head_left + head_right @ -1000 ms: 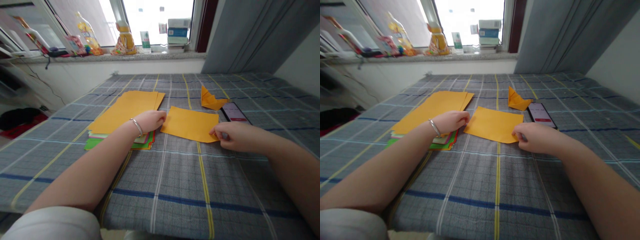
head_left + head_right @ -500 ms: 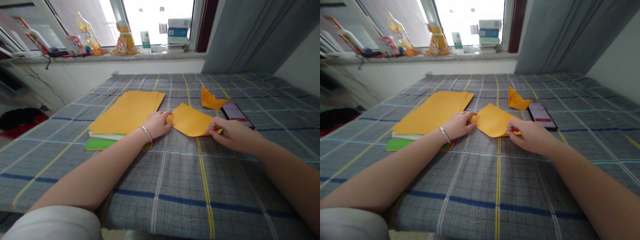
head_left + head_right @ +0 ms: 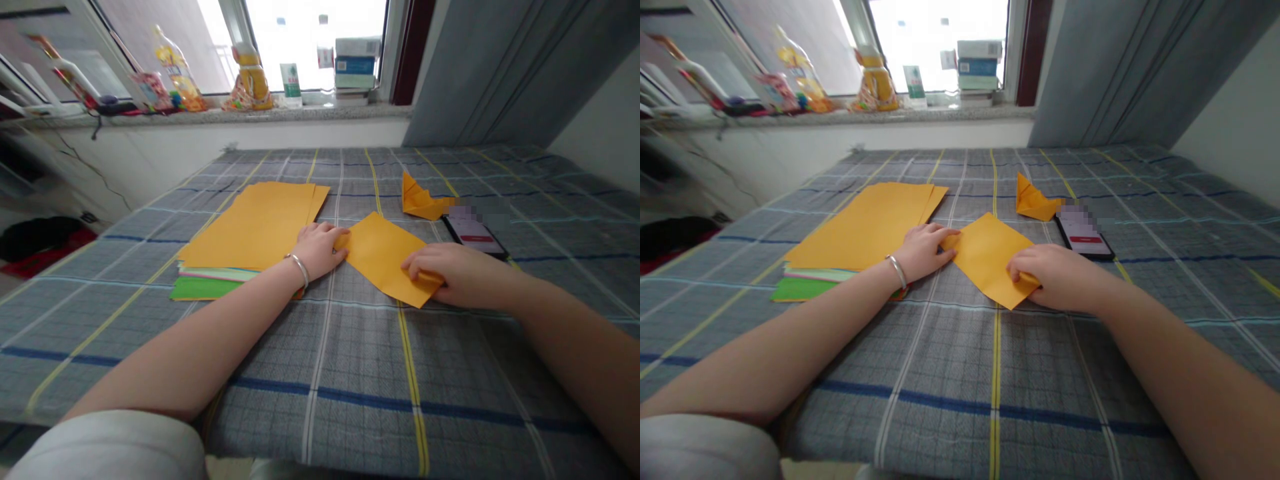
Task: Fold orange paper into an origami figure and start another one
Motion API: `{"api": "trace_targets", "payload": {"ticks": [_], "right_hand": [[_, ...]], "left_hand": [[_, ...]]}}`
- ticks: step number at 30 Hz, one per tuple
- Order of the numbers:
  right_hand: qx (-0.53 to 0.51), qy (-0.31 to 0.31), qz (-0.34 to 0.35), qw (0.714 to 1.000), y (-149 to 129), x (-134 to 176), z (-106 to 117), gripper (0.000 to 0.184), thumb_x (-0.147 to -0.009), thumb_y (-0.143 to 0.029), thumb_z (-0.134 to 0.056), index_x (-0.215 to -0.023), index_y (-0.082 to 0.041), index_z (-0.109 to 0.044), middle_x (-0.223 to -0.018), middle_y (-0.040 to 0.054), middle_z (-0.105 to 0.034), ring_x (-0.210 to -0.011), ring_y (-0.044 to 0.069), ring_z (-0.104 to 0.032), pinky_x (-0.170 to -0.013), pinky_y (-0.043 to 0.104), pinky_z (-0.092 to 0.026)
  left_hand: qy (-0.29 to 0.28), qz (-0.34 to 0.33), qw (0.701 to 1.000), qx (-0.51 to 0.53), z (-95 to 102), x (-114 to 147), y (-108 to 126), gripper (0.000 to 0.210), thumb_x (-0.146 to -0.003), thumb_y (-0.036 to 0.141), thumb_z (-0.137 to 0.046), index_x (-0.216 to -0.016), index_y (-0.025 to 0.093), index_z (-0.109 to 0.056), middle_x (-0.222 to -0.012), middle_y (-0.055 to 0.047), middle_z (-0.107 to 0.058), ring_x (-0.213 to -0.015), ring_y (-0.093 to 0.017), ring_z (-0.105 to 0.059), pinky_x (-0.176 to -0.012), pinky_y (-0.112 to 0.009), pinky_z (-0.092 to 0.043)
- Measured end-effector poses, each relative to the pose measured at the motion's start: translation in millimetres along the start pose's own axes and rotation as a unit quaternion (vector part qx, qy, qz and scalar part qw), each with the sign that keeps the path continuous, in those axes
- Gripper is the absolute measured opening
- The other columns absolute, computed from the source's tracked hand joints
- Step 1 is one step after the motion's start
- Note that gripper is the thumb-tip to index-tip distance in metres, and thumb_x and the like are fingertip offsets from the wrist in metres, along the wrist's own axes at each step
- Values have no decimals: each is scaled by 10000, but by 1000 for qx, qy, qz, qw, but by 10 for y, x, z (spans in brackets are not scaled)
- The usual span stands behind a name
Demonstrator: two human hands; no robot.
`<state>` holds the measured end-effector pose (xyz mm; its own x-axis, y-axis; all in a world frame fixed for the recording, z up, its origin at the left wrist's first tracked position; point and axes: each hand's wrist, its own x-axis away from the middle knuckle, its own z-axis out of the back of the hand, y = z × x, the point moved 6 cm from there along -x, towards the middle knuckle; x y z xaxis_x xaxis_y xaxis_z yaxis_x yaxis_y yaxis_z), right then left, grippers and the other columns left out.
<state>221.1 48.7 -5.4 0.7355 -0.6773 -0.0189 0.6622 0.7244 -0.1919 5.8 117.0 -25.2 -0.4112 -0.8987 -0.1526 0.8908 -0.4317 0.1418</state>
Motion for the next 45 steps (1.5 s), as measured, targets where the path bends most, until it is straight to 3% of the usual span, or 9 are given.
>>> {"api": "trace_targets", "payload": {"ticks": [7, 14, 19, 23, 28, 32, 35, 40, 45], "right_hand": [[2, 39, -45, 998, 509, 102, -81, 375, -656, -134, -587, -1013, -221, -663, -1295, 99, -640, -1171, 283, -603, -1017, 454, -455], [-46, 63, -72, 994, 474, 55, 37, 216, -859, -309, -524, -942, -246, -713, -991, 56, -742, -933, 249, -682, -856, 420, -519], [-43, 137, -172, 975, 419, 82, 195, 196, -809, -408, -640, -927, -263, -699, -845, 29, -727, -749, 241, -663, -657, 370, -490], [-47, 215, -164, 962, 340, 83, 274, 156, -820, -393, -632, -870, -258, -691, -796, 27, -699, -714, 222, -647, -653, 362, -484], [-10, 301, -89, 949, 203, 58, 327, 142, -827, -377, -622, -783, -248, -662, -934, 70, -687, -914, 264, -646, -852, 452, -499], [54, 365, -94, 925, 181, 83, 321, 136, -808, -377, -658, -746, -257, -653, -1225, 87, -640, -1238, 355, -509, -1046, 585, -365], [25, 360, -113, 926, 234, 66, 256, 154, -827, -385, -631, -756, -249, -633, -1236, 87, -640, -1219, 340, -531, -1029, 560, -397], [-34, 349, -160, 923, 309, 49, 207, 149, -827, -390, -622, -780, -251, -596, -887, 66, -682, -892, 278, -643, -822, 453, -503], [-37, 340, -195, 919, 282, 54, 225, 165, -837, -426, -623, -791, -272, -587, -856, 64, -678, -835, 279, -635, -761, 442, -494]], "left_hand": [[23, 41, 998, -49, -11, -5, -52, 480, -869, 513, -556, -1114, 109, -645, -1173, -167, -609, -1200, -349, -494, -1087, -471, -333], [56, 41, 990, 127, 38, -64, -103, 216, -805, 220, -612, -1018, 190, -631, -950, -51, -693, -908, -224, -621, -851, -361, -478], [54, 41, 938, 341, -66, -125, -137, 184, -794, 161, -599, -975, 181, -625, -819, -6, -678, -756, -155, -633, -719, -284, -496], [39, 1, 869, 492, -127, -147, -75, 228, -850, 153, -542, -1068, 168, -606, -867, -19, -694, -789, -139, -654, -727, -268, -519], [17, -23, 822, 568, -105, -82, 72, 244, -894, 170, -509, -1110, 175, -620, -959, -35, -690, -825, -131, -651, -734, -265, -538], [2, -12, 813, 582, -93, -28, 155, 248, -880, 149, -517, -1103, 186, -622, -981, -28, -680, -838, -129, -648, -741, -268, -545], [-9, -1, 811, 585, -106, -15, 179, 241, -902, 169, -488, -1101, 192, -623, -957, -24, -672, -808, -126, -639, -707, -262, -546], [-8, 4, 807, 590, -93, -1, 199, 225, -907, 180, -492, -1075, 197, -640, -1005, -29, -674, -868, -134, -639, -755, -269, -546], [-18, 21, 786, 618, -31, 62, 258, 320, -979, 407, -434, -1075, 196, -653, -1020, -51, -680, -853, -133, -636, -694, -229, -526]]}}
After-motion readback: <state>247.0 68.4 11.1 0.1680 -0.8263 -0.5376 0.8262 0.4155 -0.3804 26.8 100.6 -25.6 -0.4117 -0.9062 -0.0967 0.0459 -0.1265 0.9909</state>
